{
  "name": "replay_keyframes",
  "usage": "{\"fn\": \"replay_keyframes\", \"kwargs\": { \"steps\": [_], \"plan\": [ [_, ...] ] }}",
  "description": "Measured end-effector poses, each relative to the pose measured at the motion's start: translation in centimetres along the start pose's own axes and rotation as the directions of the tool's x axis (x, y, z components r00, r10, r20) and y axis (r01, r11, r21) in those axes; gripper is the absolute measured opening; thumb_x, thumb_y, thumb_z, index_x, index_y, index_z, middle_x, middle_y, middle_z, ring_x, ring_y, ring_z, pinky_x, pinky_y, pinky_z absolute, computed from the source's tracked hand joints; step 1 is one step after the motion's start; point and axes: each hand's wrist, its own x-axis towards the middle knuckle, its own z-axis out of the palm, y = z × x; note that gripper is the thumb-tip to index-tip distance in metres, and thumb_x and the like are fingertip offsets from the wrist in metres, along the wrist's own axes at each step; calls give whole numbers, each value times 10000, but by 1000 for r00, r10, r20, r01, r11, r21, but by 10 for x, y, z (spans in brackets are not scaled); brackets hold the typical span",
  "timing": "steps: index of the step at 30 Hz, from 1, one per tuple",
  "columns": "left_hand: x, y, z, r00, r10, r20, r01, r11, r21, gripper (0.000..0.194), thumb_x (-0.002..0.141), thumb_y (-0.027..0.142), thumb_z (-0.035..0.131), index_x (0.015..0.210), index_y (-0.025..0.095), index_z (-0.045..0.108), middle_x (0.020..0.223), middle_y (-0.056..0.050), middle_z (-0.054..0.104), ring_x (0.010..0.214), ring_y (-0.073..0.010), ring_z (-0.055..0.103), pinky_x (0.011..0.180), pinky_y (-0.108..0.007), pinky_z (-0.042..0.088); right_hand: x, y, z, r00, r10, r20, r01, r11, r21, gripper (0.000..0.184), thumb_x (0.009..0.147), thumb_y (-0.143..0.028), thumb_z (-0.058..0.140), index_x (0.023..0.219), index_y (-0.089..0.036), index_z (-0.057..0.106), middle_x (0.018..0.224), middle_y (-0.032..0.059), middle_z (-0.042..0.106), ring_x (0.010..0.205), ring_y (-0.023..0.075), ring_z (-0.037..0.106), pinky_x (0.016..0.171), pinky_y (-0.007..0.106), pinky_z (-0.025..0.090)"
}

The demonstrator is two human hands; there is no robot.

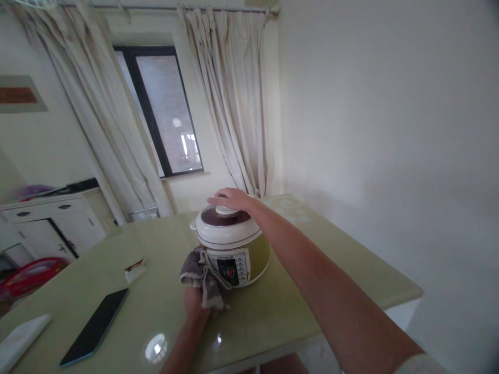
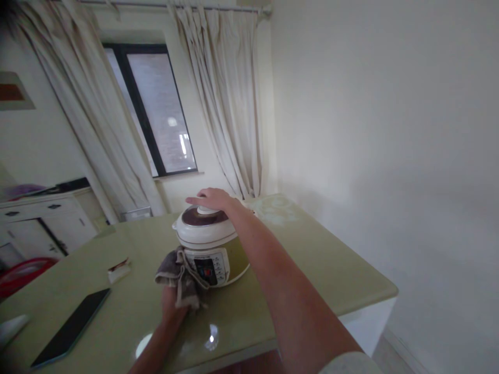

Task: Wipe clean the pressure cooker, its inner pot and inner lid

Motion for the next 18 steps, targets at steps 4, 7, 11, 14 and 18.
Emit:
{"fn": "replay_keyframes", "kwargs": {
  "steps": [4,7,11,14,18],
  "plan": [
    [-1,28,5,969,56,-239,-43,997,57,657,841,546,652,1428,263,567,1366,-162,662,1252,-432,649,1044,-582,544,-2,-1,-1,1000,-15,5,15,1000,-1,770,906,-896,486,1222,-251,765,1356,95,738,1257,318,668,1067,390,466],
    [17,65,-2,860,356,-366,-289,930,226,747,858,505,697,1510,203,493,1407,-237,599,1232,-427,644,966,-571,568,-1,1,0,999,-32,-8,33,999,12,744,908,-886,504,1193,-254,777,1325,86,751,1233,304,680,1050,377,476],
    [33,117,-13,601,778,-182,-653,610,450,542,927,247,646,1466,249,593,1379,-204,656,1239,-349,647,1024,-522,522,0,4,1,999,-40,-25,41,999,17,693,900,-875,540,1139,-278,798,1249,58,777,1176,275,702,1021,342,483],
    [38,142,-14,358,928,103,-850,278,449,459,949,153,639,1385,291,667,1287,-100,738,1166,-227,671,1071,-398,494,-1,4,1,999,-37,-26,38,999,17,689,904,-869,542,1170,-286,796,1255,57,775,1196,277,691,1038,343,475],
    [50,153,-16,222,950,222,-922,130,365,379,966,150,654,1319,280,703,1205,-40,770,1080,-186,682,1020,-355,504,-2,2,1,1000,-19,-21,20,1000,18,697,904,-868,540,1213,-293,784,1276,58,769,1220,283,681,1059,353,467]
  ]
}}
